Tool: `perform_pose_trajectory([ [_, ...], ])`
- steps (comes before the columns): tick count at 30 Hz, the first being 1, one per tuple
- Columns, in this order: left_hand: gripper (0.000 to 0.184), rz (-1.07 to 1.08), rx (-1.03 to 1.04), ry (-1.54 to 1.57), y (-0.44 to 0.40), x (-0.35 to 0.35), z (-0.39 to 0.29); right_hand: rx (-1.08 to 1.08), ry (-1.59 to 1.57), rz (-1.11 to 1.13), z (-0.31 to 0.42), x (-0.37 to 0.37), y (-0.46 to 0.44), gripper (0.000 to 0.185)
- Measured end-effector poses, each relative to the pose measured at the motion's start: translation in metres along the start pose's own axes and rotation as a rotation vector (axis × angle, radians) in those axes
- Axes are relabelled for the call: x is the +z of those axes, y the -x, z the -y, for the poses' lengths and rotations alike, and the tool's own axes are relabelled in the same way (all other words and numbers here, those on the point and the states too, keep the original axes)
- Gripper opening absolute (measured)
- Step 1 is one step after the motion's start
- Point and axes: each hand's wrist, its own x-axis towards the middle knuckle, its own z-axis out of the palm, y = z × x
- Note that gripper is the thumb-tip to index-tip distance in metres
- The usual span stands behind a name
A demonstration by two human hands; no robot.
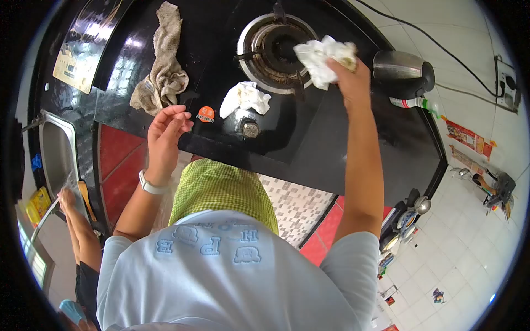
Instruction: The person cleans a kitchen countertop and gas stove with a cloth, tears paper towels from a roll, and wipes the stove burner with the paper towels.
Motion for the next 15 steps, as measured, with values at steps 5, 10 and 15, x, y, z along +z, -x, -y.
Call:
perform_pose_trajectory([
  [5,0.018,0.011,0.030,0.047,0.010,0.005,0.006,-0.463,0.626,0.102,0.013,0.081,-0.018,0.043],
  [10,0.019,-0.001,0.042,0.104,0.018,0.012,0.008,-0.406,1.162,0.367,0.003,0.141,-0.053,0.042],
  [15,0.018,-0.048,0.053,0.155,0.026,0.002,0.014,-0.370,1.324,0.508,0.025,0.166,-0.057,0.038],
])
